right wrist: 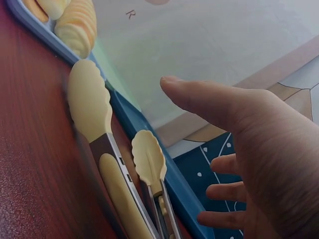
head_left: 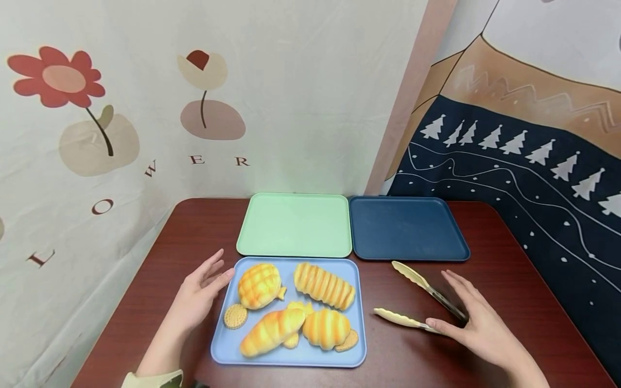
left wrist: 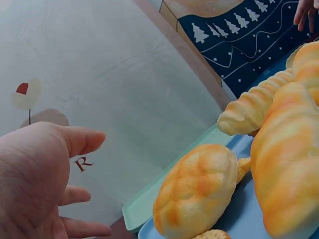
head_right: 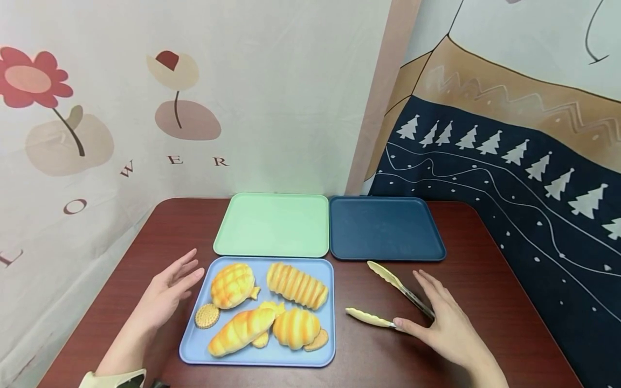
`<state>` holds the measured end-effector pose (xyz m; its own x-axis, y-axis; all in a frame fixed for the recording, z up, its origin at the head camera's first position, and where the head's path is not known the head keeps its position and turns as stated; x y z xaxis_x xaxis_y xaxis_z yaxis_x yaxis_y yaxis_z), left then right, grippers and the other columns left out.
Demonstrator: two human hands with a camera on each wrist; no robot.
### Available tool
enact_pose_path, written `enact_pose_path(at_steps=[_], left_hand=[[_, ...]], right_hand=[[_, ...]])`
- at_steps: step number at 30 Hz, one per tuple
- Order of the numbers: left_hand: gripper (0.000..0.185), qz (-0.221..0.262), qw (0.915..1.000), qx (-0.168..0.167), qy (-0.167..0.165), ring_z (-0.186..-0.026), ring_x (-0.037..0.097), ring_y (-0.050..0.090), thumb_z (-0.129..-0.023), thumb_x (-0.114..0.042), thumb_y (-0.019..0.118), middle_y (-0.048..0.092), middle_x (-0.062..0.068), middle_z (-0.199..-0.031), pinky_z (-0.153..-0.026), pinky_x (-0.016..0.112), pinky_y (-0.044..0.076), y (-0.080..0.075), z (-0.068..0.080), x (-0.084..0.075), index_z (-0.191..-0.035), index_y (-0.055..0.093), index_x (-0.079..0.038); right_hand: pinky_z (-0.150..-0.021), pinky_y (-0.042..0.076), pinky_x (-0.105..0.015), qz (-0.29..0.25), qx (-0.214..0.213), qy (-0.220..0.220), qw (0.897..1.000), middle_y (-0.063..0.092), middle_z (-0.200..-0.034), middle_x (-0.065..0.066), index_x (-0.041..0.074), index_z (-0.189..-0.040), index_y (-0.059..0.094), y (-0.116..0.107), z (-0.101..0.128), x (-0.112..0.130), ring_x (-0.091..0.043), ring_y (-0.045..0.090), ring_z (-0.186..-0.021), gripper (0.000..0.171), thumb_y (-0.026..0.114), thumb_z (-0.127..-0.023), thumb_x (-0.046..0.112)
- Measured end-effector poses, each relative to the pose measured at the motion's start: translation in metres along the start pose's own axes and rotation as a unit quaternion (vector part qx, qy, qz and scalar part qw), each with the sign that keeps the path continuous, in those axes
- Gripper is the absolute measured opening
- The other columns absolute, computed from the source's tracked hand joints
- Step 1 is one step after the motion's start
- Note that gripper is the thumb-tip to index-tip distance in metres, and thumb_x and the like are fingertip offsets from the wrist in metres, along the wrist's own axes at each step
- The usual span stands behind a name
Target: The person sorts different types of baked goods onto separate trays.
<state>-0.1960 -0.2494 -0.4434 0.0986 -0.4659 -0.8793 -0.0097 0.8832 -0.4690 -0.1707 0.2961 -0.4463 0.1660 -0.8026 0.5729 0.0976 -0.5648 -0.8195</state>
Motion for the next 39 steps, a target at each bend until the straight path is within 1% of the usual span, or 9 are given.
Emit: enact_pose_path(at_steps=[3,6,12,15,19,26,31,34,39], left_hand=[[0.076,0.008,0.9996,0.007,-0.024,-0.140,0.046,0.051,-0.106,-0.041,0.065,0.043,0.029,-0.160,-0.102,0.058,0.051,0.002,0.000,0.005,-0.168,0.031,-0.012],[0.079,0.018,0.9986,0.018,-0.046,-0.142,0.046,0.048,-0.106,-0.040,0.065,0.041,0.031,-0.160,-0.102,0.060,0.050,0.005,-0.002,0.011,-0.168,0.028,-0.010],[0.081,0.027,0.9965,0.032,-0.073,-0.142,0.046,0.048,-0.106,-0.039,0.066,0.040,0.033,-0.159,-0.101,0.058,0.051,0.009,-0.003,0.021,-0.168,0.027,-0.007],[0.080,0.025,0.9963,0.033,-0.076,-0.140,0.046,0.050,-0.105,-0.038,0.067,0.041,0.034,-0.158,-0.100,0.056,0.053,0.011,-0.003,0.022,-0.167,0.028,-0.006],[0.081,0.021,0.9968,0.036,-0.067,-0.138,0.046,0.052,-0.105,-0.038,0.068,0.044,0.036,-0.156,-0.098,0.054,0.054,0.014,-0.003,0.021,-0.166,0.029,-0.002],[0.081,0.012,0.9968,0.033,-0.072,-0.138,0.043,0.053,-0.103,-0.041,0.071,0.051,0.031,-0.152,-0.098,0.051,0.055,0.015,-0.001,0.022,-0.164,0.034,-0.002],[0.079,-0.001,0.9969,0.031,-0.073,-0.137,0.043,0.054,-0.103,-0.040,0.070,0.053,0.030,-0.150,-0.098,0.051,0.055,0.016,-0.002,0.022,-0.162,0.036,0.000],[0.075,-0.006,0.9968,0.030,-0.074,-0.136,0.044,0.055,-0.104,-0.038,0.069,0.054,0.031,-0.149,-0.097,0.051,0.055,0.016,-0.003,0.024,-0.159,0.040,0.004],[0.063,-0.015,0.9970,0.027,-0.071,-0.134,0.045,0.057,-0.107,-0.031,0.065,0.056,0.033,-0.145,-0.096,0.049,0.056,0.017,-0.006,0.031,-0.150,0.049,0.012]], right_hand=[[-0.097,0.039,-0.074,-0.001,0.001,-0.002,1.000,0.032,-0.163,-0.022,0.013,-0.167,0.030,0.002,0.000,-0.002,-0.048,0.037,-0.141,0.107,0.085,-0.086,0.056],[-0.098,0.040,-0.072,-0.001,0.002,-0.005,1.000,0.035,-0.162,-0.021,0.012,-0.166,0.032,0.005,0.001,-0.003,-0.046,0.039,-0.140,0.107,0.086,-0.084,0.057],[-0.097,0.043,-0.072,0.005,0.011,0.000,1.000,0.041,-0.156,-0.019,0.009,-0.163,0.036,0.011,0.001,-0.006,-0.043,0.043,-0.137,0.108,0.087,-0.081,0.060],[-0.097,0.043,-0.071,0.009,0.012,0.003,1.000,0.043,-0.154,-0.019,0.010,-0.162,0.038,0.014,0.001,-0.009,-0.042,0.044,-0.136,0.109,0.088,-0.080,0.060],[-0.097,0.043,-0.070,0.012,0.010,-0.001,1.000,0.045,-0.151,-0.019,0.009,-0.161,0.041,0.017,0.001,-0.011,-0.042,0.045,-0.134,0.110,0.089,-0.077,0.061],[-0.096,0.045,-0.068,0.012,0.005,-0.016,1.000,0.050,-0.146,-0.015,0.006,-0.158,0.044,0.018,0.001,-0.009,-0.038,0.048,-0.131,0.111,0.091,-0.075,0.061],[-0.096,0.046,-0.065,0.018,-0.003,-0.024,1.000,0.053,-0.142,-0.013,0.004,-0.157,0.046,0.020,0.001,-0.010,-0.036,0.051,-0.127,0.110,0.091,-0.075,0.061],[-0.096,0.047,-0.063,0.032,-0.007,-0.023,0.999,0.055,-0.139,-0.011,0.004,-0.156,0.047,0.021,0.001,-0.011,-0.033,0.053,-0.126,0.110,0.091,-0.074,0.062],[-0.096,0.047,-0.063,0.031,-0.011,-0.025,0.999,0.057,-0.136,-0.011,0.003,-0.154,0.050,0.023,0.000,-0.012,-0.035,0.054,-0.126,0.107,0.092,-0.074,0.058]])
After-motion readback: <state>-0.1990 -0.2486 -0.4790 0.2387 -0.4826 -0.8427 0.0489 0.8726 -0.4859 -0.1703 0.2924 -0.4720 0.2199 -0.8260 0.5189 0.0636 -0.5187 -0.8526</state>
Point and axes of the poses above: each hand's wrist, its own z-axis away from the middle knuckle, its own y-axis out of the palm, x = y × z, the point moved 10 cm from there along -z, towards the middle knuckle
